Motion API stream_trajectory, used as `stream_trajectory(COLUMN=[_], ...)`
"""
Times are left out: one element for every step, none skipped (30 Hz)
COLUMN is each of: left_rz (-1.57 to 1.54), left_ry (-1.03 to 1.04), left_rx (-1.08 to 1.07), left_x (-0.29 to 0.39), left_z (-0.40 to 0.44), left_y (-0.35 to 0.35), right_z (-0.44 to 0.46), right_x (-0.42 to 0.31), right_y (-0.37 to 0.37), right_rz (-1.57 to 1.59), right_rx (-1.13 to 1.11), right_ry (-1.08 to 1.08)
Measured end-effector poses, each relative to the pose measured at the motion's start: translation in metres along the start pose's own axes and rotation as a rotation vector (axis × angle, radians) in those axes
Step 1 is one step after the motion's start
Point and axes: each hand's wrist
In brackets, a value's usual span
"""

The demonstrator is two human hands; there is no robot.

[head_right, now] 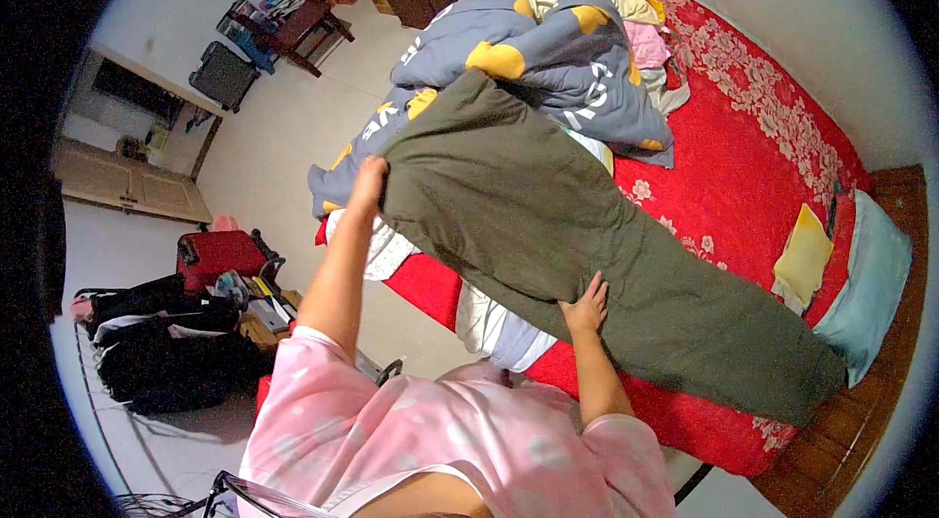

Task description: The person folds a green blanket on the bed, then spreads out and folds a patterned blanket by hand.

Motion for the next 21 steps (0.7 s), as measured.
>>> stream_trajectory(left_rz=[0.119,0.090,0.062,0.033,0.176,0.319,0.463,0.793,0.899,0.928,0.958,0.955,1.015,1.030,1.044,1.046,1.047,1.029,1.016,1.001,0.985], left_ry=[0.037,0.063,0.088,0.114,0.182,0.247,0.311,0.373,0.312,0.260,0.207,0.164,0.055,0.085,0.115,0.061,0.008,0.022,0.009,-0.004,-0.015], left_rx=[0.031,-0.006,-0.045,-0.086,-0.047,-0.008,0.034,0.040,0.065,0.078,0.095,0.111,0.103,0.070,0.038,0.013,-0.013,-0.057,-0.068,-0.081,-0.097], left_x=[0.009,0.013,0.017,0.019,0.018,0.010,-0.001,-0.020,-0.026,-0.041,-0.058,-0.078,-0.091,-0.124,-0.152,-0.151,-0.147,-0.167,-0.169,-0.171,-0.177], left_z=[0.008,0.010,0.012,0.014,0.017,0.020,0.026,0.037,0.032,0.029,0.027,0.024,0.019,0.025,0.031,0.027,0.024,0.034,0.039,0.044,0.050], left_y=[-0.013,-0.019,-0.024,-0.029,-0.034,-0.040,-0.049,-0.063,-0.065,-0.068,-0.069,-0.069,-0.063,-0.064,-0.066,-0.057,-0.048,-0.050,-0.052,-0.051,-0.051], right_z=[0.000,0.002,0.003,0.005,0.008,0.011,0.006,-0.002,-0.008,-0.014,-0.017,-0.021,-0.024,-0.025,-0.025,-0.026,-0.027,-0.026,-0.023,-0.022,-0.021], right_x=[0.001,0.001,-0.003,-0.005,-0.006,-0.004,-0.009,-0.012,-0.010,-0.004,0.002,0.006,0.011,0.015,0.021,0.029,0.037,0.037,0.030,0.024,0.017], right_y=[0.001,0.001,-0.005,-0.013,-0.022,-0.035,-0.053,-0.072,-0.084,-0.093,-0.095,-0.092,-0.084,-0.072,-0.060,-0.045,-0.030,-0.022,-0.017,-0.012,-0.009], right_rz=[0.005,0.020,0.036,0.052,0.054,0.053,0.052,0.126,0.076,0.025,-0.026,-0.115,-0.221,-0.329,-0.438,-0.470,-0.501,-0.531,-0.461,-0.391,-0.321], right_rx=[0.031,-0.012,-0.055,-0.096,-0.002,0.092,0.184,0.239,0.204,0.169,0.130,0.066,-0.028,-0.121,-0.214,-0.246,-0.279,-0.311,-0.359,-0.406,-0.451], right_ry=[0.013,-0.039,-0.090,-0.138,-0.266,-0.392,-0.519,-0.585,-0.614,-0.644,-0.678,-0.685,-0.673,-0.660,-0.645,-0.666,-0.687,-0.707,-0.657,-0.604,-0.547])
Point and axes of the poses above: each hand's wrist, its own z-axis towards the middle knuckle, its own y-axis out of the palm, x = y × z, and after that the axes turned 10 degrees about y, right-handed
